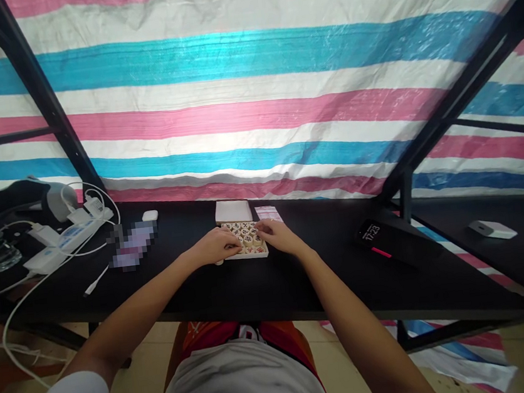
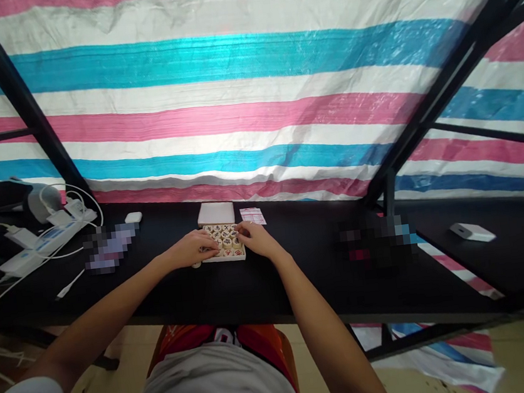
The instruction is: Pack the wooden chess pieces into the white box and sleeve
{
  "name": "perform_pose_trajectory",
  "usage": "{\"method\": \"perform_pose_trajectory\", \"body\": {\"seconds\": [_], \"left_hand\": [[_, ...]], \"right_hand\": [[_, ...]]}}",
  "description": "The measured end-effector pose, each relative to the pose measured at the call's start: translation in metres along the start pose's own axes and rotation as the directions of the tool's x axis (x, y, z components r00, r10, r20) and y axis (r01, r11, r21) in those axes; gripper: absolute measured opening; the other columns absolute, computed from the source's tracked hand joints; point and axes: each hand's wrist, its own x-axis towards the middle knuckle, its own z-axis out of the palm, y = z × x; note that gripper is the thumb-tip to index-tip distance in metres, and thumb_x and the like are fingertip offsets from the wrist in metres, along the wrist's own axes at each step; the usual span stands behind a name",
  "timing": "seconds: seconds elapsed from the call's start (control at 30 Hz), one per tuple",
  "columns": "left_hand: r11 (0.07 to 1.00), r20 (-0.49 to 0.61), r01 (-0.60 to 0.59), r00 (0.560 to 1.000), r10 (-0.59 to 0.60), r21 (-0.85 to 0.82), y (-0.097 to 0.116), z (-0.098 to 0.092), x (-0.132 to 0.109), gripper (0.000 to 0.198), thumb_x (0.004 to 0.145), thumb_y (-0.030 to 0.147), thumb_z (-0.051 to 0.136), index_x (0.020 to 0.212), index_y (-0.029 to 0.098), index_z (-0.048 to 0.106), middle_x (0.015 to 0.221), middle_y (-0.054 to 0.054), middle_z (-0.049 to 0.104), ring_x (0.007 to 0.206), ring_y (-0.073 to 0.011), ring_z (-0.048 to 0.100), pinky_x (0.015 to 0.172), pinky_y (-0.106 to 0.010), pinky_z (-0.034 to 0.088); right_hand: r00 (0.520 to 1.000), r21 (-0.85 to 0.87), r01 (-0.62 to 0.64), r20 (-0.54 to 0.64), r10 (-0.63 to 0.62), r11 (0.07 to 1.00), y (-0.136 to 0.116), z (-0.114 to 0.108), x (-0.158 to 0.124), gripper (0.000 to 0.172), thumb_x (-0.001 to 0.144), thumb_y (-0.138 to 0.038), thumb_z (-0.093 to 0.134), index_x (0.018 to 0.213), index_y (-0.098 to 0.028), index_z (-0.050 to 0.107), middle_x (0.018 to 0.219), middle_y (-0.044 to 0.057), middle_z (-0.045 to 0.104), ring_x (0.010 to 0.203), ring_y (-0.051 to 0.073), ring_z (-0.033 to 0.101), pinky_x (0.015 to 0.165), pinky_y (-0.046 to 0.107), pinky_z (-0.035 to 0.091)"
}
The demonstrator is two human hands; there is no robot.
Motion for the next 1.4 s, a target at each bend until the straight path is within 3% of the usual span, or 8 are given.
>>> {"method": "perform_pose_trajectory", "body": {"seconds": [0.17, 0.3, 0.4, 0.53, 0.7, 0.97, 1.17, 1.4], "left_hand": [[0.999, 0.006, -0.016, 1.0, 0.016, 0.036, 0.001, -0.005, -0.003, 0.024, 0.086, 0.031, 0.049, 0.089, 0.019, 0.07, 0.1, -0.006, 0.067, 0.098, -0.0192, 0.055, 0.093, -0.028, 0.037], [0.986, -0.03, 0.166, 0.986, -0.166, 0.007, -0.012, -0.017, -0.01, 0.029, 0.087, 0.031, 0.043, 0.098, 0.019, 0.068, 0.104, -0.006, 0.065, 0.095, -0.0187, 0.057, 0.086, -0.026, 0.041], [0.95, 0.093, 0.301, 0.952, -0.293, -0.084, -0.028, -0.027, -0.017, 0.031, 0.083, 0.027, 0.044, 0.103, 0.02, 0.067, 0.101, -0.003, 0.067, 0.089, -0.0171, 0.06, 0.079, -0.022, 0.043], [0.912, 0.27, 0.363, 0.913, -0.308, -0.189, -0.042, -0.034, -0.024, 0.039, 0.074, 0.025, 0.052, 0.111, 0.02, 0.064, 0.094, -0.002, 0.067, 0.083, -0.0158, 0.06, 0.071, -0.021, 0.043], [0.906, 0.315, 0.402, 0.884, -0.346, -0.134, -0.042, -0.034, -0.025, 0.046, 0.067, 0.031, 0.063, 0.111, 0.019, 0.062, 0.095, -0.004, 0.064, 0.08, -0.0164, 0.059, 0.066, -0.021, 0.043], [0.93, 0.252, 0.366, 0.903, -0.349, -0.025, -0.043, -0.032, -0.024, 0.039, 0.073, 0.045, 0.06, 0.1, 0.019, 0.068, 0.086, -0.003, 0.064, 0.076, -0.0165, 0.058, 0.065, -0.021, 0.04], [0.934, -0.099, 0.327, 0.934, -0.342, -0.141, -0.03, -0.035, -0.021, 0.04, 0.078, 0.047, 0.055, 0.102, 0.017, 0.064, 0.094, -0.004, 0.066, 0.083, -0.0178, 0.059, 0.073, -0.025, 0.044], [0.889, -0.093, 0.216, 0.957, -0.275, -0.404, 0.0, -0.007, -0.006, 0.042, 0.075, 0.042, 0.062, 0.108, 0.015, 0.063, 0.09, -0.004, 0.067, 0.073, -0.0148, 0.06, 0.069, -0.025, 0.048]], "right_hand": [[1.0, 0.0, 0.009, 0.004, -0.009, 1.0, 0.002, 0.001, 0.0, 0.019, 0.08, -0.027, 0.052, 0.094, -0.018, 0.062, 0.081, 0.003, 0.062, 0.072, 0.014, 0.054, 0.072, 0.029, 0.044], [1.0, -0.011, 0.009, 0.014, -0.009, 1.0, 0.001, 0.0, 0.0, 0.019, 0.081, -0.027, 0.051, 0.093, -0.018, 0.063, 0.081, 0.003, 0.061, 0.071, 0.014, 0.054, 0.072, 0.029, 0.043], [1.0, -0.013, 0.004, 0.018, -0.003, 1.0, 0.0, 0.0, 0.0, 0.02, 0.081, -0.028, 0.051, 0.094, -0.018, 0.062, 0.081, 0.003, 0.062, 0.072, 0.014, 0.053, 0.072, 0.029, 0.043], [1.0, -0.022, 0.011, 0.014, -0.011, 1.0, 0.002, 0.0, 0.001, 0.02, 0.081, -0.028, 0.052, 0.093, -0.018, 0.063, 0.082, 0.003, 0.062, 0.072, 0.014, 0.053, 0.072, 0.029, 0.042], [1.0, -0.023, 0.006, 0.008, -0.006, 1.0, 0.0, -0.001, 0.0, 0.02, 0.081, -0.027, 0.051, 0.093, -0.018, 0.063, 0.082, 0.003, 0.062, 0.071, 0.014, 0.053, 0.071, 0.029, 0.043], [1.0, -0.015, 0.018, 0.018, -0.018, 1.0, -0.001, 0.0, 0.0, 0.018, 0.081, -0.025, 0.051, 0.093, -0.018, 0.063, 0.082, 0.003, 0.061, 0.071, 0.014, 0.054, 0.071, 0.029, 0.043], [0.949, -0.098, 0.136, -0.273, -0.158, 0.986, -0.021, -0.003, -0.005, 0.02, 0.085, -0.026, 0.047, 0.099, -0.019, 0.06, 0.09, 0.006, 0.056, 0.075, 0.016, 0.053, 0.074, 0.03, 0.044], [0.911, -0.134, 0.394, -0.076, -0.406, 0.909, -0.05, 0.01, -0.014, 0.026, 0.083, -0.026, 0.052, 0.108, -0.023, 0.056, 0.101, 0.009, 0.058, 0.094, 0.022, 0.055, 0.083, 0.036, 0.045]]}}
